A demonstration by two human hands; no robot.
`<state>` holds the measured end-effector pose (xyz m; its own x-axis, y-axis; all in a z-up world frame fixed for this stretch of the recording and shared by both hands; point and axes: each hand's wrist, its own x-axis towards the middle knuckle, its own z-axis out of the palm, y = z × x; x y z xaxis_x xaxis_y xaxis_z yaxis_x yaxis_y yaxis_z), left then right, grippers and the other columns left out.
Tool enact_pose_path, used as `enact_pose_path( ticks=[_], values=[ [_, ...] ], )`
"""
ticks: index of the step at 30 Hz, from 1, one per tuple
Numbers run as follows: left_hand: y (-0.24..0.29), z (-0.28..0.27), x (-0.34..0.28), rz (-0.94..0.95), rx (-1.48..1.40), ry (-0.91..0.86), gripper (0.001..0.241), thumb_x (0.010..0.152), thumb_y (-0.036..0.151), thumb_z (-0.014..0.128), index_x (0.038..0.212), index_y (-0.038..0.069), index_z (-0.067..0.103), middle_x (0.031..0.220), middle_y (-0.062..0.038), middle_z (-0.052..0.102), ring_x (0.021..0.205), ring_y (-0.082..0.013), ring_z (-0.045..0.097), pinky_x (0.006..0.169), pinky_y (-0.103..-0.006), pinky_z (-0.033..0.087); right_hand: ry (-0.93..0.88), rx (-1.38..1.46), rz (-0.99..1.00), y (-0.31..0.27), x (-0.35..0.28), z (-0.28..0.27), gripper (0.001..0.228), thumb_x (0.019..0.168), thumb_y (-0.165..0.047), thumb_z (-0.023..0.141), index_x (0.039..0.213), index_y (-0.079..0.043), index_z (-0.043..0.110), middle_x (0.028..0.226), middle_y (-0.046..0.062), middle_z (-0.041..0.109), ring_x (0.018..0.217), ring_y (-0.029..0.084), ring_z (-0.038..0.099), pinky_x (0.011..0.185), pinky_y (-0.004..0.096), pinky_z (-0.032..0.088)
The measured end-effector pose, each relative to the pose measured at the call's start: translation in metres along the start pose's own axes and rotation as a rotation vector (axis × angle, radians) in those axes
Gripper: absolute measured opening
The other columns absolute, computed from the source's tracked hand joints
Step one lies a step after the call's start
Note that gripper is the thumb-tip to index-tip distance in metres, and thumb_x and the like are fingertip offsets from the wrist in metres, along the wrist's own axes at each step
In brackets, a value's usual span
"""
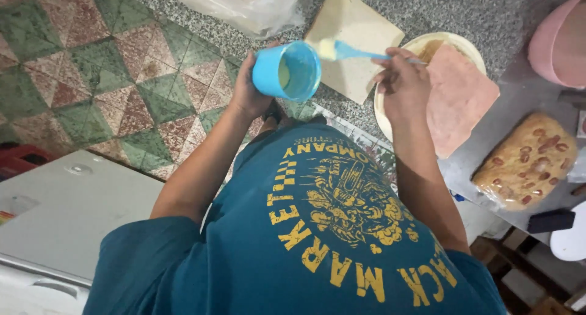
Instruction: The person is preparing food by layering ham slices onto dough and then brushing another piece of dough with a liquid using a small brush.
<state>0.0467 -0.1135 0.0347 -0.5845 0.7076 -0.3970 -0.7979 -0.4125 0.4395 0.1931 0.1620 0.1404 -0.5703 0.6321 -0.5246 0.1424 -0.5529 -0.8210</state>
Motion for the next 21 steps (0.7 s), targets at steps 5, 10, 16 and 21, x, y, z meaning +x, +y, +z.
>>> enact_pose_path(
  ticks=[5,10,16,21],
  values=[
    [0.005,-0.017,-0.02,-0.049,-0.049,0.043,0.079,0.083,0.064,0.064,0.145,0.016,0.054,0.147,-0.018,0.054,0.128,-0.0382,0.055,0.098,-0.0542,0.051,-0.04,-0.324,-0.258,-0.001,0.02,0.012,0.028,0.098,-0.019,0.064,0.119,-0.001,0.07,0.105,0.017,0.078,0.067,0.016,0.073,0.05,0.023,0.054],
    [0.007,-0.024,-0.033,-0.042,-0.114,0.172,0.074,0.081,0.061,0.066,0.138,0.014,0.059,0.138,-0.015,0.059,0.115,-0.037,0.061,0.089,-0.0522,0.054,-0.178,-1.151,-0.286,0.035,0.028,0.027,0.045,0.104,-0.042,0.04,0.143,-0.03,0.061,0.111,-0.006,0.076,0.076,0.008,0.064,0.074,0.026,0.048],
    [0.021,-0.013,-0.051,0.048,-0.175,0.237,0.061,0.094,0.056,0.059,0.141,0.019,0.063,0.136,-0.017,0.066,0.128,-0.0385,0.06,0.117,-0.0539,0.04,-0.66,-1.589,-0.561,0.083,0.002,0.003,0.039,0.113,-0.029,0.042,0.147,-0.023,0.059,0.135,0.011,0.069,0.114,0.034,0.069,0.094,0.05,0.054],
    [0.012,-0.043,-0.047,0.06,-0.148,0.232,0.07,0.089,0.063,0.061,0.144,0.019,0.06,0.133,-0.016,0.068,0.121,-0.0364,0.064,0.115,-0.0528,0.043,-0.351,-1.653,-0.667,0.056,0.046,0.01,0.037,0.115,-0.041,0.043,0.145,-0.03,0.062,0.141,-0.003,0.064,0.126,0.018,0.062,0.106,0.039,0.047]
  ],
)
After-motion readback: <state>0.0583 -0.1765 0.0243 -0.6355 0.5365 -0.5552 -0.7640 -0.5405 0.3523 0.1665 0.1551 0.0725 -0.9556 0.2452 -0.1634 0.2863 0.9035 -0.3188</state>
